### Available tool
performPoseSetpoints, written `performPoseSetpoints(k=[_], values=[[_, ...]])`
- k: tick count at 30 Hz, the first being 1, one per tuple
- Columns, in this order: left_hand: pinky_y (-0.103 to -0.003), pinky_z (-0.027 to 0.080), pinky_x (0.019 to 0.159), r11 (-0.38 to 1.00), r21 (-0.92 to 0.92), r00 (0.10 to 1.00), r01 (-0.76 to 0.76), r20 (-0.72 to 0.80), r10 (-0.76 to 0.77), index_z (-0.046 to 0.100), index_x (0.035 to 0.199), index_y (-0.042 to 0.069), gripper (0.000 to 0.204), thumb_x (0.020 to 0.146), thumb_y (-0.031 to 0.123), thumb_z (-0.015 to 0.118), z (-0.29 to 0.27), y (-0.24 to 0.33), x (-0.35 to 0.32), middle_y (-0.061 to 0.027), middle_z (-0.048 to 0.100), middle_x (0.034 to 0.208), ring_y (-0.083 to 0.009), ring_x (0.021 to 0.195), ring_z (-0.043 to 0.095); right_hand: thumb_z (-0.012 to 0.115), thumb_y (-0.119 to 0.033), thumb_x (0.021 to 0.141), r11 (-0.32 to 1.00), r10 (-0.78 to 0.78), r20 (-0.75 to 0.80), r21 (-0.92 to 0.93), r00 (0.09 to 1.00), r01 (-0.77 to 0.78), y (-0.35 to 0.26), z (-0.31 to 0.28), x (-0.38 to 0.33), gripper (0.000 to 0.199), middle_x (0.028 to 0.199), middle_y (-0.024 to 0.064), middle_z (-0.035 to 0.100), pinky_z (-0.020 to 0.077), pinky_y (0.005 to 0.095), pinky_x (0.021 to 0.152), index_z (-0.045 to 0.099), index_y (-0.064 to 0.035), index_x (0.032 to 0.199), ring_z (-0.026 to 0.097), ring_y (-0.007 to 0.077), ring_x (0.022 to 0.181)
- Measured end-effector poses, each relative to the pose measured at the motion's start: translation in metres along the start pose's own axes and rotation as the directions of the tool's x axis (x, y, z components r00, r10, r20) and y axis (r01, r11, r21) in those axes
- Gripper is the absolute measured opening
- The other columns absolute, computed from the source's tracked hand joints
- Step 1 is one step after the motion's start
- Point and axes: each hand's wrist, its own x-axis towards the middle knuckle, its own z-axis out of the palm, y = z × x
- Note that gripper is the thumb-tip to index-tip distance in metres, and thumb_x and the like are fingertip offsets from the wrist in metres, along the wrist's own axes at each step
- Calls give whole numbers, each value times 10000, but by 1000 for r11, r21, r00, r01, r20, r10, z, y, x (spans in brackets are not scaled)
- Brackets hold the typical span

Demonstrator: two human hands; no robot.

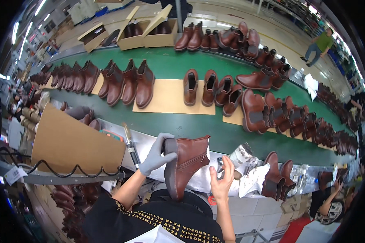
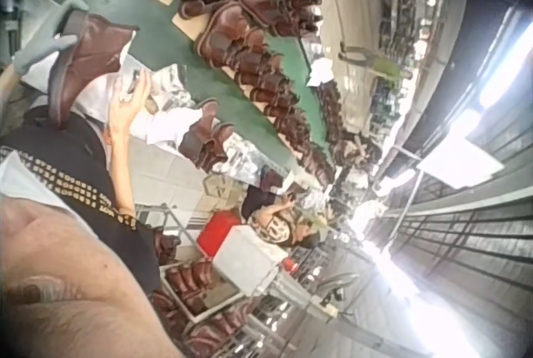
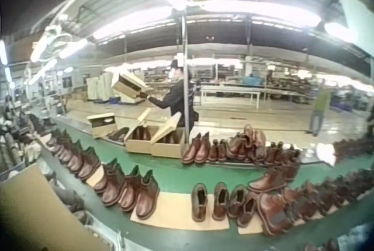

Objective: Applying spray and wiping leather boots on an industrial production line.

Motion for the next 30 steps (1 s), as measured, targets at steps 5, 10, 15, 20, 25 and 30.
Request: performPoseSetpoints(k=[5, 10, 15, 20, 25, 30], values=[[-380, 459, 923, 977, 200, 995, 76, 48, -88, 437, 1264, 52, 736, 685, 318, 804, -19, 5, -10, -167, 536, 1185, -288, 1082, 569, 712, -110, 809, 1000, -17, 79, 2, 997, 17, -4, 9, 5, 523, 1289, 175, 513, 477, 386, 883, 527, 1, 1285, 531, 288, 1146], [-348, 487, 859, 987, 140, 995, 82, -71, -73, 433, 1282, 64, 725, 698, 292, 796, -28, 2, -16, -140, 581, 1095, -243, 987, 602, 720, -71, 784, 998, -59, 118, -7, 991, 60, -14, 14, 10, 523, 1290, 169, 514, 488, 380, 871, 541, -8, 1271, 543, 285, 1136], [-319, 513, 840, 994, -3, 957, -112, -269, 107, 348, 1305, 42, 801, 664, 128, 820, -31, 2, -8, -118, 516, 1144, -188, 1002, 568, 720, -46, 766, 997, -76, 80, 0, 994, 76, -34, 16, 18, 520, 1272, 173, 524, 474, 380, 900, 553, -2, 1256, 538, 296, 1138], [-334, 508, 884, 958, 151, 881, -244, -377, 284, 326, 1279, 54, 808, 650, 97, 832, -15, -12, 23, -136, 419, 1195, -201, 1086, 516, 718, -45, 753, 990, -130, 60, -52, 990, 133, -36, 16, 19, 518, 1260, 191, 526, 435, 401, 964, 555, 26, 1240, 532, 334, 1136], [-335, 465, 942, 977, -137, 925, -161, -365, 102, 288, 1300, 65, 797, 684, 41, 793, -3, -14, 29, -122, 423, 1213, -201, 1112, 505, 726, -58, 750, 992, -114, 71, -53, 991, 118, -39, 20, 9, 496, 1261, 191, 531, 429, 404, 977, 573, 17, 1216, 532, 342, 1150], [-314, 502, 876, 977, -171, 927, -127, -371, 56, 292, 1270, 64, 756, 692, 21, 778, 2, -29, 30, -123, 434, 1190, -193, 1052, 544, 732, -44, 751, 949, -146, 386, 316, 911, 18, -72, 1, 8, 427, 1165, 173, 600, 489, 375, 882, 623, -2, 1161, 606, 300, 1025]])
